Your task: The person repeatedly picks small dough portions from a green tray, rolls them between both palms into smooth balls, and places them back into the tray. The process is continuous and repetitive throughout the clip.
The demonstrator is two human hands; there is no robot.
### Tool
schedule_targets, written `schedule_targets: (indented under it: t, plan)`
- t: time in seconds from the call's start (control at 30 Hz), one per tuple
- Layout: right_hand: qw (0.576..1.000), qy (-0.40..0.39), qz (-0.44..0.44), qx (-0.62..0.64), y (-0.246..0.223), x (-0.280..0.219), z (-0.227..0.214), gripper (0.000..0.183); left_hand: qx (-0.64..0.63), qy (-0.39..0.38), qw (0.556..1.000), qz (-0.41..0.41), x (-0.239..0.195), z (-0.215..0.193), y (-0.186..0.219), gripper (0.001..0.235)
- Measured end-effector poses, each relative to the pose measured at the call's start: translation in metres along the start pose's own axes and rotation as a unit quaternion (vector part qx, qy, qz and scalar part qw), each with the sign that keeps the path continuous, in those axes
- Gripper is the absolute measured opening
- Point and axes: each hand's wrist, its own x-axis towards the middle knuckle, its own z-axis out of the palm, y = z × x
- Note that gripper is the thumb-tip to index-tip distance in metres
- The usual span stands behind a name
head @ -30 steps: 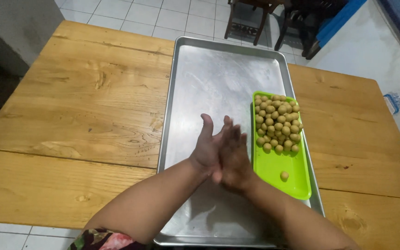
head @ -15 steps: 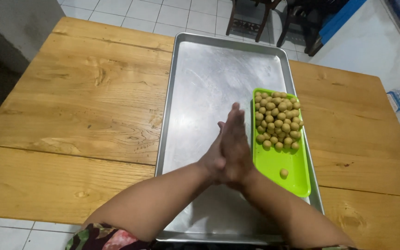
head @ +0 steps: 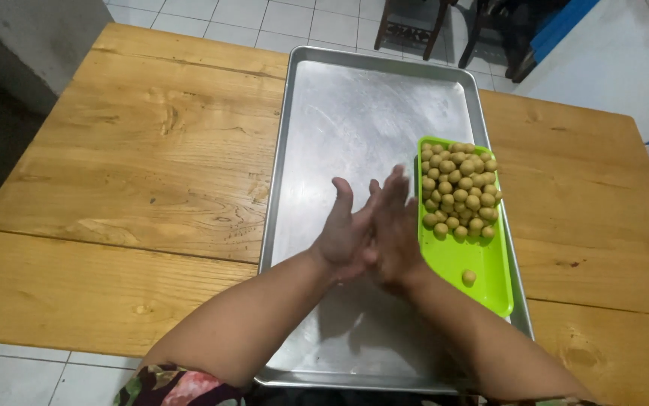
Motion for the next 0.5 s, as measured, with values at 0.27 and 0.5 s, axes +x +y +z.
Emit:
schedule_targets:
  t: [0.27, 0.5]
  plan:
    - [0.999, 0.019, -0.039, -0.004, -0.036, 0.002, -0.014, 0.140, -0.017, 0.074, 0.995, -0.061, -0.002, 0.014, 0.010, 0.110]
    - [0.999, 0.022, 0.025, 0.011, -0.033, 0.012, -0.028, 0.131, -0.029, -0.169, 0.896, 0.409, 0.044, -0.031, -0.084, 0.157]
